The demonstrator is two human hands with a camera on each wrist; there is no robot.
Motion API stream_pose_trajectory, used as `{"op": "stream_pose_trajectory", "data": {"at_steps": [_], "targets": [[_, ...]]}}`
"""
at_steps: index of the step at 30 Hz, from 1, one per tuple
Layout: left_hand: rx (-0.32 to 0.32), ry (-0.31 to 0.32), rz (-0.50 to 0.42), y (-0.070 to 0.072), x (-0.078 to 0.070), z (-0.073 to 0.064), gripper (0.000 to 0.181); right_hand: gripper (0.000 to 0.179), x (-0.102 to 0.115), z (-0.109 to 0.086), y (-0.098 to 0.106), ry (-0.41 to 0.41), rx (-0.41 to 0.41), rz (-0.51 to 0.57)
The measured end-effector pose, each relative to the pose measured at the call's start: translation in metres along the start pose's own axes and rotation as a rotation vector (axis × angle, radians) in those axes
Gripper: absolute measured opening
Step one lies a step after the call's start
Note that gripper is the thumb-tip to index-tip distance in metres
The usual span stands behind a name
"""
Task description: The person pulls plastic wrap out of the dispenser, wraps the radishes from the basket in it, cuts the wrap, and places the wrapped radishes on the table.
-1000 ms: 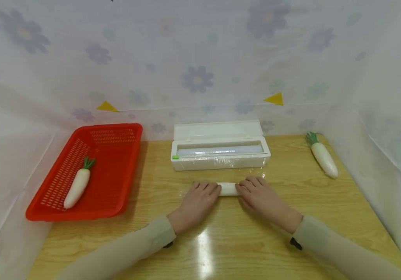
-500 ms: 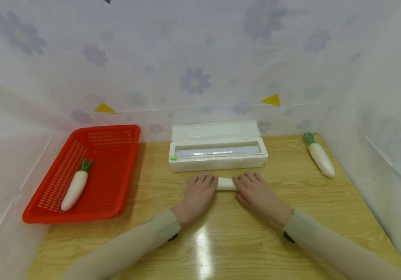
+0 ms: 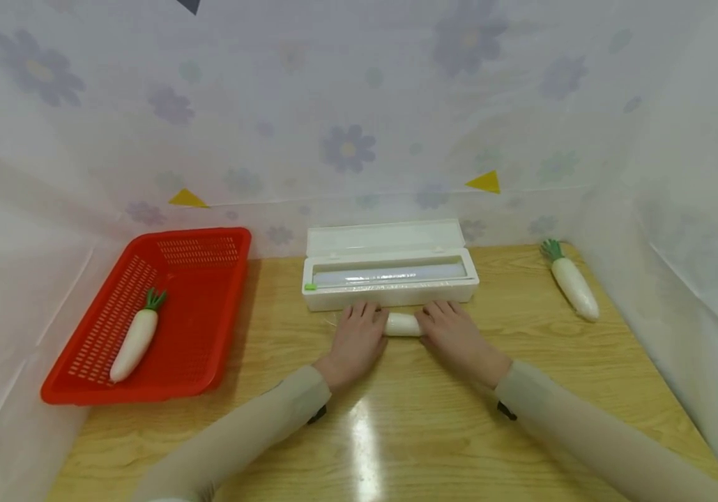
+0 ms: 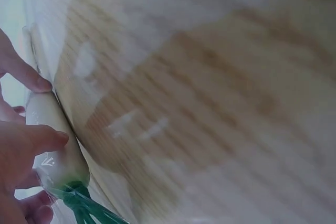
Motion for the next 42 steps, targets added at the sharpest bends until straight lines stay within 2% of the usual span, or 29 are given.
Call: {"op": "stream_pose_trajectory", "data": {"at_steps": [3, 9, 13, 18, 21, 28, 34, 42], "targets": [[-0.005, -0.005, -0.019, -0.001, 0.002, 0.001, 0.048, 0.033, -0.002, 0.002, 0.000, 0.000, -0.005, 0.024], [-0.049, 0.015, -0.122, 0.000, 0.010, 0.002, 0.039, 0.037, -0.007, 0.006, 0.000, -0.021, 0.013, 0.056], [-0.058, 0.020, -0.122, 0.001, 0.014, 0.002, 0.034, 0.038, -0.010, 0.008, 0.000, -0.040, 0.036, 0.063], [-0.038, 0.028, -0.128, 0.000, 0.016, 0.001, 0.041, 0.036, -0.012, 0.009, 0.001, -0.040, 0.028, 0.074], [-0.024, 0.026, -0.122, -0.001, 0.016, 0.001, 0.044, 0.034, -0.015, 0.010, 0.001, -0.049, 0.017, 0.116], [-0.065, 0.044, -0.165, 0.005, 0.021, 0.005, 0.035, 0.028, -0.018, 0.014, 0.003, -0.048, 0.011, 0.132], [-0.026, 0.053, -0.164, 0.005, 0.020, 0.006, 0.034, 0.033, -0.023, 0.014, 0.003, -0.063, 0.025, 0.123], [0.002, 0.092, -0.150, 0.000, 0.023, 0.005, 0.040, 0.027, -0.027, 0.015, 0.002, -0.062, 0.029, 0.157]]}}
Point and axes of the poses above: each hand's wrist, its own z-axis towards the middle knuckle, its own y-axis out of the back of the hand, x = y × z, the point moved 9 cm from there along z, towards the middle knuckle, and after that the axes turned 8 degrees about -y, right-handed, at the moved point
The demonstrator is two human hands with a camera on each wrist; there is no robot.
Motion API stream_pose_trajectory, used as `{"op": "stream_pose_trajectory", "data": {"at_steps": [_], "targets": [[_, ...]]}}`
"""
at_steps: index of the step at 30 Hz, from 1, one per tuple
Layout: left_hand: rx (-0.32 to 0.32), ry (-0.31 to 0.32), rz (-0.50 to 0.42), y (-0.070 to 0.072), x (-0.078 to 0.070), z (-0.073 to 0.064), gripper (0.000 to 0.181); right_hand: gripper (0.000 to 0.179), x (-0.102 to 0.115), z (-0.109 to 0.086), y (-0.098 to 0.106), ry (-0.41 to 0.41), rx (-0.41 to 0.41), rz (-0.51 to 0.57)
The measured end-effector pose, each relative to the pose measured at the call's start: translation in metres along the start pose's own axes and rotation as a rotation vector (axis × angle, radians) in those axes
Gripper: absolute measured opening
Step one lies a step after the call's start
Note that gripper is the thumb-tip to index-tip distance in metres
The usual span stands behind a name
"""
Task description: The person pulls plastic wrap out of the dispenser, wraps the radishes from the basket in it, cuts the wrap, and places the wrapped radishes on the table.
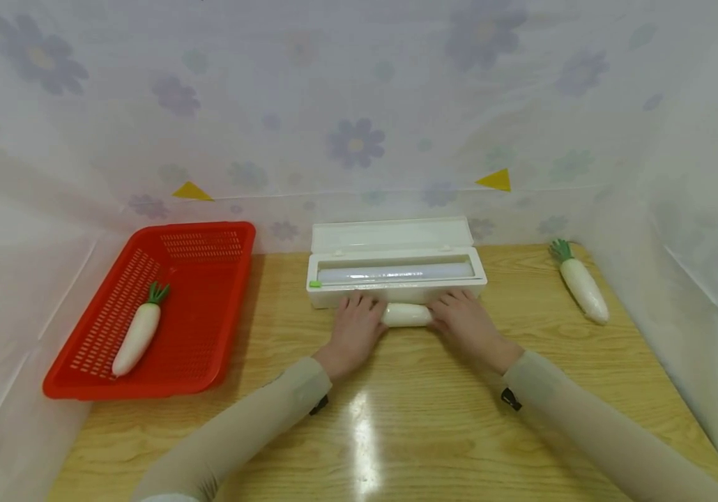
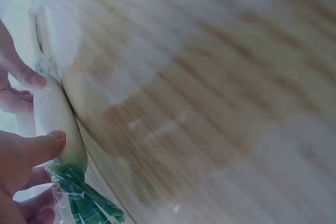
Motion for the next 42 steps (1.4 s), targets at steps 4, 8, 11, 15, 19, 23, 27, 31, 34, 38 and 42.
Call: {"op": "stream_pose_trajectory", "data": {"at_steps": [4, 8, 11, 15, 19, 23, 27, 31, 34, 38, 42], "targets": [[0.007, -0.002, 0.017, -0.001, 0.000, 0.000, 0.040, 0.025, -0.003, 0.001, -0.002, -0.012, 0.001, 0.003], [-0.011, -0.001, -0.020, 0.000, 0.001, 0.001, 0.032, 0.022, -0.003, 0.001, -0.001, -0.006, -0.020, 0.003], [-0.037, 0.000, -0.048, 0.002, 0.002, 0.002, 0.026, 0.025, -0.003, 0.001, -0.002, 0.002, -0.028, -0.013], [-0.050, -0.002, -0.036, 0.003, 0.002, 0.002, 0.024, 0.029, -0.002, 0.001, -0.004, -0.002, -0.010, -0.030], [-0.046, 0.006, -0.018, 0.002, 0.003, 0.002, 0.024, 0.030, -0.001, 0.001, -0.005, -0.012, 0.010, -0.026], [-0.058, 0.019, -0.050, 0.006, 0.004, -0.001, 0.022, 0.032, -0.001, 0.001, -0.004, -0.026, 0.017, -0.028], [-0.074, 0.048, -0.145, 0.013, 0.009, -0.007, 0.026, 0.033, 0.001, 0.000, -0.002, -0.027, 0.018, -0.026], [-0.151, 0.083, -0.231, 0.022, 0.024, -0.017, 0.033, 0.033, 0.004, 0.000, 0.000, -0.026, 0.024, -0.025], [-0.266, 0.113, -0.272, 0.034, 0.039, -0.025, 0.036, 0.034, 0.004, 0.001, 0.002, -0.038, 0.023, -0.020], [-0.401, 0.201, -0.349, 0.046, 0.066, -0.037, 0.044, 0.030, 0.007, 0.004, 0.009, -0.033, -0.006, -0.003], [-0.437, 0.346, -0.480, 0.043, 0.095, -0.048, 0.059, 0.025, 0.015, 0.012, 0.020, 0.000, -0.048, 0.041]]}}
Point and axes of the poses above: each hand's wrist, its own z-axis towards the middle knuckle, its own y-axis out of the back of the hand, x = y × z, the point moved 9 cm from there along z, towards the middle knuckle, and after that the axes turned 8 degrees about -y, right-handed, at the moved point
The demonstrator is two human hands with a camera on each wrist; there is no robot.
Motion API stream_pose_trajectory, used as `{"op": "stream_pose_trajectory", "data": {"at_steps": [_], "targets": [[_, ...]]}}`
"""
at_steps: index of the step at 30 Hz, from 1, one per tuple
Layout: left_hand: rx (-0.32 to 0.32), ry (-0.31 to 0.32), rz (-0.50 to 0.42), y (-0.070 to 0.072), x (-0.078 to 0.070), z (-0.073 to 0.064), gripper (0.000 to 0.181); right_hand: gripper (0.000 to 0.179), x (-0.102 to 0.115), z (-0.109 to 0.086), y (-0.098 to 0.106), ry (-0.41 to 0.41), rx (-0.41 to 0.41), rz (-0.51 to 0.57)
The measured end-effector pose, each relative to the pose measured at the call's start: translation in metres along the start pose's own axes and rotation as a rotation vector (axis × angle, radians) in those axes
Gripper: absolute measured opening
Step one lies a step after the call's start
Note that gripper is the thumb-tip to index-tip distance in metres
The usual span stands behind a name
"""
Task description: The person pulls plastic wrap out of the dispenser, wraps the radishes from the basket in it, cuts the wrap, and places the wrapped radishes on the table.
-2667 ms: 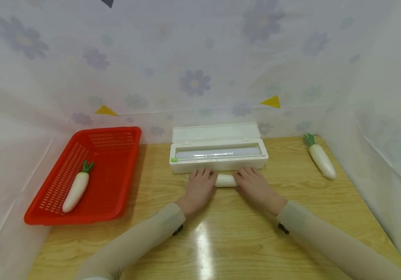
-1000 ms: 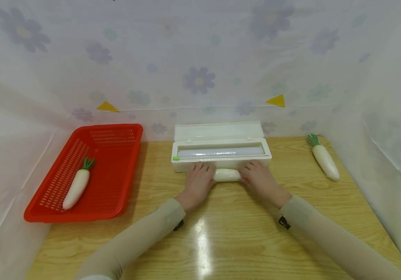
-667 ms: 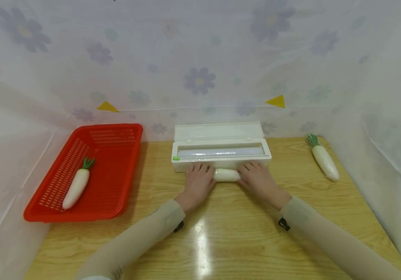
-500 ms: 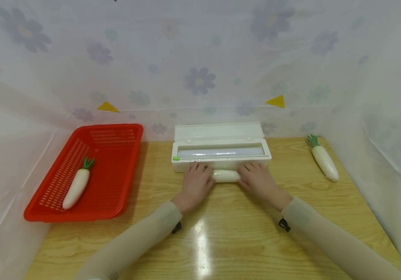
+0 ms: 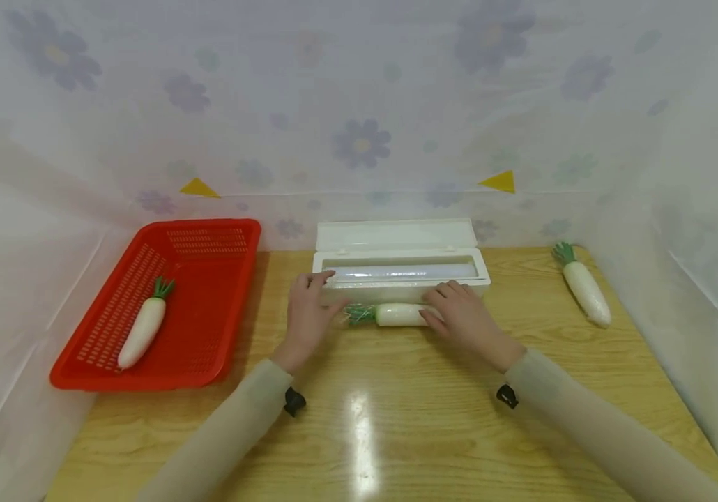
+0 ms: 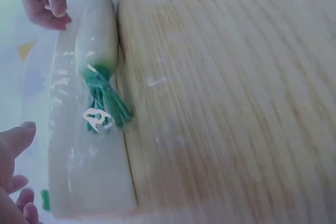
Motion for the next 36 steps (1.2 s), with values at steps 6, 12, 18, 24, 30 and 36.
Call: {"op": "stream_pose_trajectory", "data": {"at_steps": [6, 12, 18, 24, 30, 36], "targets": [[0.005, 0.195, -0.122, -0.002, 0.041, 0.001, 0.077, 0.024, 0.016, 0.021, 0.006, 0.023, 0.019, 0.021], [0.013, 0.265, -0.283, -0.007, 0.062, -0.005, 0.069, 0.019, 0.036, 0.042, 0.004, 0.036, 0.047, 0.081], [-0.013, 0.248, -0.327, -0.008, 0.068, -0.003, 0.065, 0.016, 0.054, 0.065, -0.003, 0.021, 0.088, 0.166], [-0.031, 0.248, -0.321, -0.007, 0.069, -0.001, 0.064, 0.015, 0.069, 0.088, -0.015, 0.045, 0.089, 0.203], [-0.056, 0.192, -0.251, -0.002, 0.067, 0.002, 0.061, 0.021, 0.082, 0.110, -0.028, 0.026, 0.135, 0.243], [-0.062, 0.156, -0.230, -0.001, 0.065, 0.004, 0.058, 0.026, 0.097, 0.131, -0.045, -0.028, 0.204, 0.220]]}}
Point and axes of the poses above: each hand's wrist, its own z-axis towards the middle knuckle, its own y-axis out of the back of the hand, x = y × z, the point moved 9 cm from there along z, towards the middle knuckle, and after that the axes turned 8 degrees about -y, right-handed, at the moved point
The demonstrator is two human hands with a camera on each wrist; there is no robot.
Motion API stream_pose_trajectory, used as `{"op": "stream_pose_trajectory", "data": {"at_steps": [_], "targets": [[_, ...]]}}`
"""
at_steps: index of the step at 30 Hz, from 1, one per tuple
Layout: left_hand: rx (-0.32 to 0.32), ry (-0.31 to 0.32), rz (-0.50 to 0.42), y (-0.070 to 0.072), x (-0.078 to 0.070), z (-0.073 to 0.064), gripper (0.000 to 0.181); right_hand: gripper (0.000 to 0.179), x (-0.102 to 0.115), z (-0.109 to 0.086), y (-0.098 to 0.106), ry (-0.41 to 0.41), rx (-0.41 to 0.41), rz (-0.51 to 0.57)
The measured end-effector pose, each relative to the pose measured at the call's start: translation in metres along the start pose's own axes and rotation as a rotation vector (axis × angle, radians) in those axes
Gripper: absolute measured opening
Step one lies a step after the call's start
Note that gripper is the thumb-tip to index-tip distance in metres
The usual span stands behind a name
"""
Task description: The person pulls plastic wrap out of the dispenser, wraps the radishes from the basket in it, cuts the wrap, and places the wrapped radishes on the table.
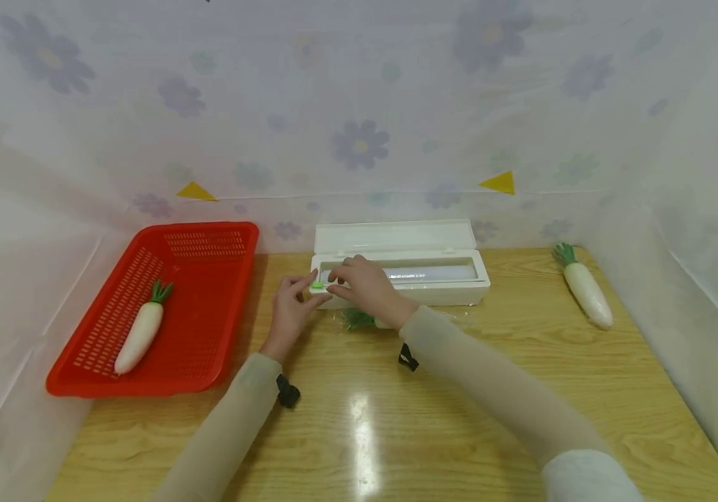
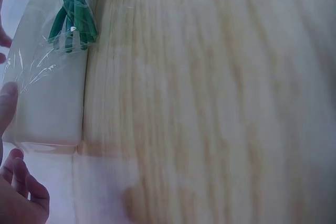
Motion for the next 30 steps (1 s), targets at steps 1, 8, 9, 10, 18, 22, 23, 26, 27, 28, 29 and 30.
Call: {"op": "stream_pose_trajectory", "data": {"at_steps": [1, 8, 9, 10, 18, 22, 23, 26, 27, 28, 29, 30], "targets": [[0.000, 0.005, 0.001, 0.000, 0.001, 0.000, 0.057, 0.027, 0.002, 0.003, -0.003, -0.007, 0.008, -0.006], [0.005, 0.006, 0.004, -0.001, 0.001, -0.001, 0.053, 0.023, 0.010, 0.018, -0.014, -0.003, 0.007, -0.049], [0.006, 0.004, 0.003, -0.001, 0.001, -0.001, 0.053, 0.022, 0.011, 0.018, -0.015, -0.003, 0.008, -0.052], [0.003, -0.002, 0.006, -0.001, 0.000, -0.001, 0.054, 0.021, 0.011, 0.019, -0.016, -0.005, 0.009, -0.057], [-0.041, -0.078, 0.020, 0.005, -0.004, 0.001, 0.054, 0.016, 0.012, 0.021, -0.010, -0.007, 0.004, -0.140], [-0.034, -0.101, 0.032, 0.006, -0.006, 0.001, 0.054, 0.017, 0.012, 0.017, -0.007, 0.009, 0.005, -0.176], [-0.031, -0.097, 0.034, 0.005, -0.006, 0.001, 0.054, 0.018, 0.011, 0.016, -0.006, 0.007, 0.005, -0.182], [-0.026, -0.090, 0.045, 0.005, -0.005, 0.001, 0.054, 0.019, 0.008, 0.014, -0.004, 0.001, 0.004, -0.196], [-0.027, -0.091, 0.048, 0.005, -0.005, 0.001, 0.055, 0.019, 0.007, 0.014, -0.005, -0.002, 0.007, -0.203], [-0.028, -0.093, 0.053, 0.005, -0.005, 0.001, 0.055, 0.020, 0.005, 0.013, -0.005, -0.003, 0.009, -0.209], [-0.028, -0.095, 0.057, 0.004, -0.006, 0.002, 0.055, 0.020, 0.004, 0.013, -0.005, -0.005, 0.013, -0.213], [-0.025, -0.097, 0.058, 0.004, -0.006, 0.002, 0.056, 0.020, 0.003, 0.013, -0.005, -0.006, 0.012, -0.215]]}}
Point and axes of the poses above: each hand's wrist, its own z-axis towards the middle knuckle, its own y-axis out of the back of the hand, x = y × z, the point moved 9 cm from there along z, towards the middle knuckle, and after that the axes turned 8 degrees about -y, right-handed, at the moved point
